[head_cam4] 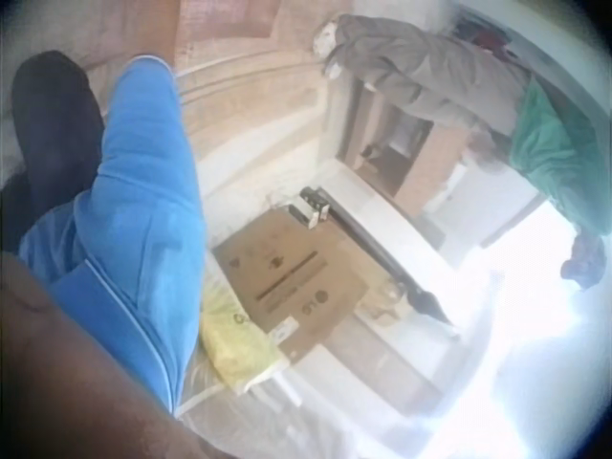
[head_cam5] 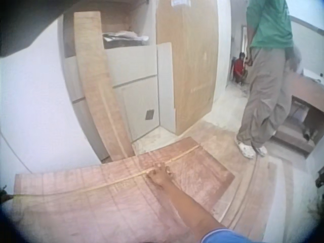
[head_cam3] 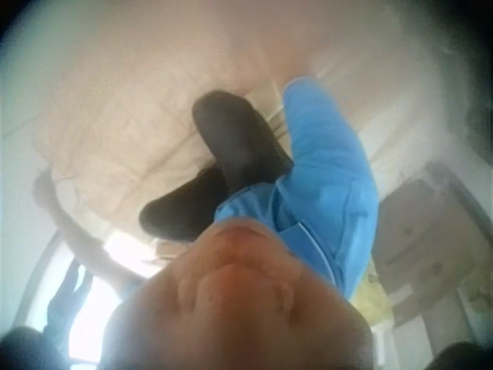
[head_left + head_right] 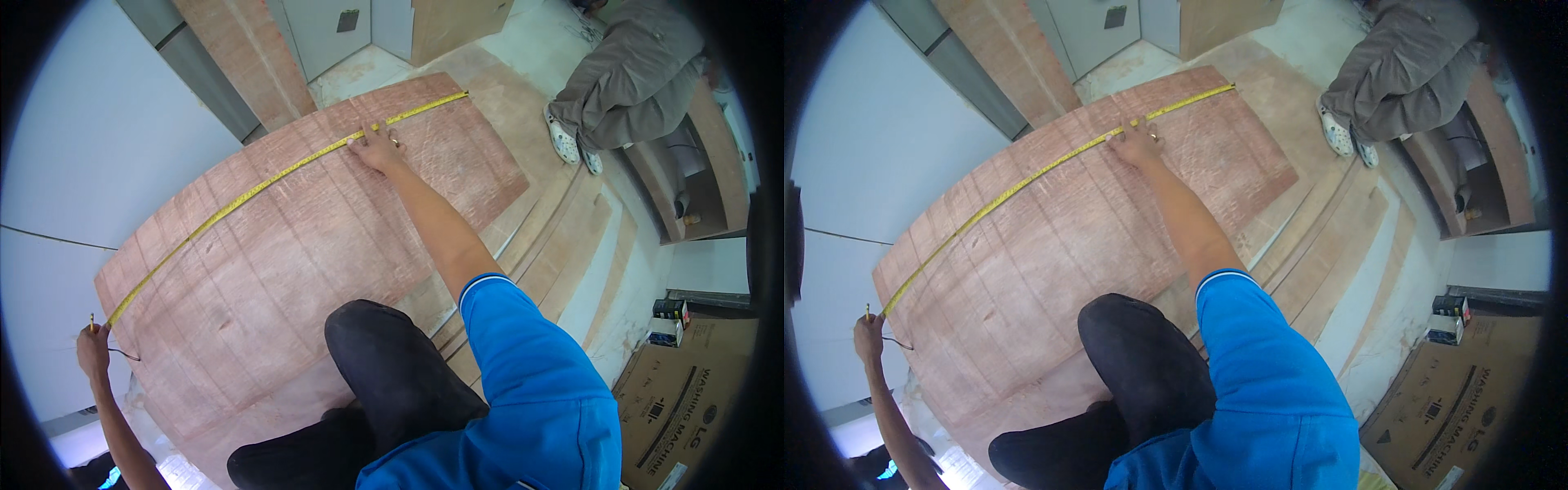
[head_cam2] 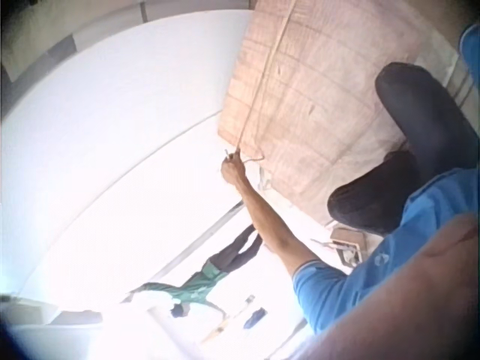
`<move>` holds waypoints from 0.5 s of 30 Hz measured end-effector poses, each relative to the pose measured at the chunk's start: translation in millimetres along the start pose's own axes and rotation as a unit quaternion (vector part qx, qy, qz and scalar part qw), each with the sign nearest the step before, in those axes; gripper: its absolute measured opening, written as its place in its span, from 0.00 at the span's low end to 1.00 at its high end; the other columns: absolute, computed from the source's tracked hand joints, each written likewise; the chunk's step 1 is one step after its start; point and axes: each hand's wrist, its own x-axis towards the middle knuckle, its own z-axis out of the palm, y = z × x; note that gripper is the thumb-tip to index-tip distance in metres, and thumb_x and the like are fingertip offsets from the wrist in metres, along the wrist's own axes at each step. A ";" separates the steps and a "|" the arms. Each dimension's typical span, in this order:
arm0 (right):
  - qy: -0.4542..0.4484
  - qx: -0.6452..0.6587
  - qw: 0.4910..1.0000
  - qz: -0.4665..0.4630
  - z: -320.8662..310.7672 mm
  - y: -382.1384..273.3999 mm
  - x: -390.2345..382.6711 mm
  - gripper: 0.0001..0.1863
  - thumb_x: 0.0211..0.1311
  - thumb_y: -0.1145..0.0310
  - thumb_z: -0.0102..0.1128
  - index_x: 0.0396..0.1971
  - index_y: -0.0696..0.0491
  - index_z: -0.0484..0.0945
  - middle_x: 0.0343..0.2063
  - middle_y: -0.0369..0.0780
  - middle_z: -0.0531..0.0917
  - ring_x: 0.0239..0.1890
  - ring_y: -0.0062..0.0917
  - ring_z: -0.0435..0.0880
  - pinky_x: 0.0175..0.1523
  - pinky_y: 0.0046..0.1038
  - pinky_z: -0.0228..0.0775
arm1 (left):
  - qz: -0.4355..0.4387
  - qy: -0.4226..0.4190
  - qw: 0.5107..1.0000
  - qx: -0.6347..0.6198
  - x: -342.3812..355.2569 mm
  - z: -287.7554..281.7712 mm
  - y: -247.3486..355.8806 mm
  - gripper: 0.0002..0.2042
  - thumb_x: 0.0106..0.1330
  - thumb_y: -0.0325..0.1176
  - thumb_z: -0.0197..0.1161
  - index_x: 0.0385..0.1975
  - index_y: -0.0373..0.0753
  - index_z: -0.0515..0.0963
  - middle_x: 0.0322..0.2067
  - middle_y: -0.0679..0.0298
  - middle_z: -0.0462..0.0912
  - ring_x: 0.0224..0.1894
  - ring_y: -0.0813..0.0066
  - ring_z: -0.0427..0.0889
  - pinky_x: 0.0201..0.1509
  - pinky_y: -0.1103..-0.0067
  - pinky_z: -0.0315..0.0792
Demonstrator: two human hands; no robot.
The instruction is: The person measures a large wooden board with a tape measure and marks it with a pencil. They then use a hand saw to cut the board along the marked line.
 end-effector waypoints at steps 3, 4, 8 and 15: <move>0.001 -0.024 0.998 -0.051 16.1 0.2 12.6 0.41 0.69 0.35 0.54 0.78 0.36 0.61 0.82 0.46 0.46 0.82 0.53 0.45 0.79 0.63 0.40 | 0.023 0.036 0.999 -0.017 2.1 6.0 2.0 0.19 0.64 0.49 0.69 0.35 0.36 0.86 0.28 0.51 0.87 0.32 0.48 0.86 0.38 0.59 0.75; 0.014 -0.037 0.997 -0.070 18.5 3.0 24.1 0.41 0.70 0.35 0.54 0.78 0.37 0.61 0.82 0.46 0.47 0.82 0.53 0.46 0.79 0.63 0.41 | 0.028 0.029 0.999 -0.025 2.9 6.9 7.1 0.19 0.64 0.49 0.70 0.34 0.35 0.86 0.27 0.52 0.86 0.31 0.49 0.85 0.37 0.59 0.75; 0.022 -0.035 0.997 -0.063 18.3 5.4 73.1 0.41 0.70 0.37 0.54 0.78 0.40 0.61 0.81 0.45 0.51 0.81 0.53 0.48 0.79 0.60 0.42 | 0.029 0.010 0.998 -0.050 -15.0 -8.2 36.4 0.17 0.65 0.47 0.70 0.33 0.35 0.86 0.24 0.53 0.85 0.29 0.53 0.85 0.36 0.62 0.74; 0.089 -0.014 0.992 -0.085 36.5 2.9 95.0 0.41 0.71 0.39 0.55 0.77 0.45 0.62 0.80 0.46 0.54 0.81 0.52 0.51 0.80 0.57 0.44 | 0.028 0.000 0.997 -0.070 -25.9 4.8 24.4 0.18 0.67 0.47 0.70 0.34 0.35 0.86 0.24 0.53 0.85 0.28 0.56 0.85 0.35 0.63 0.74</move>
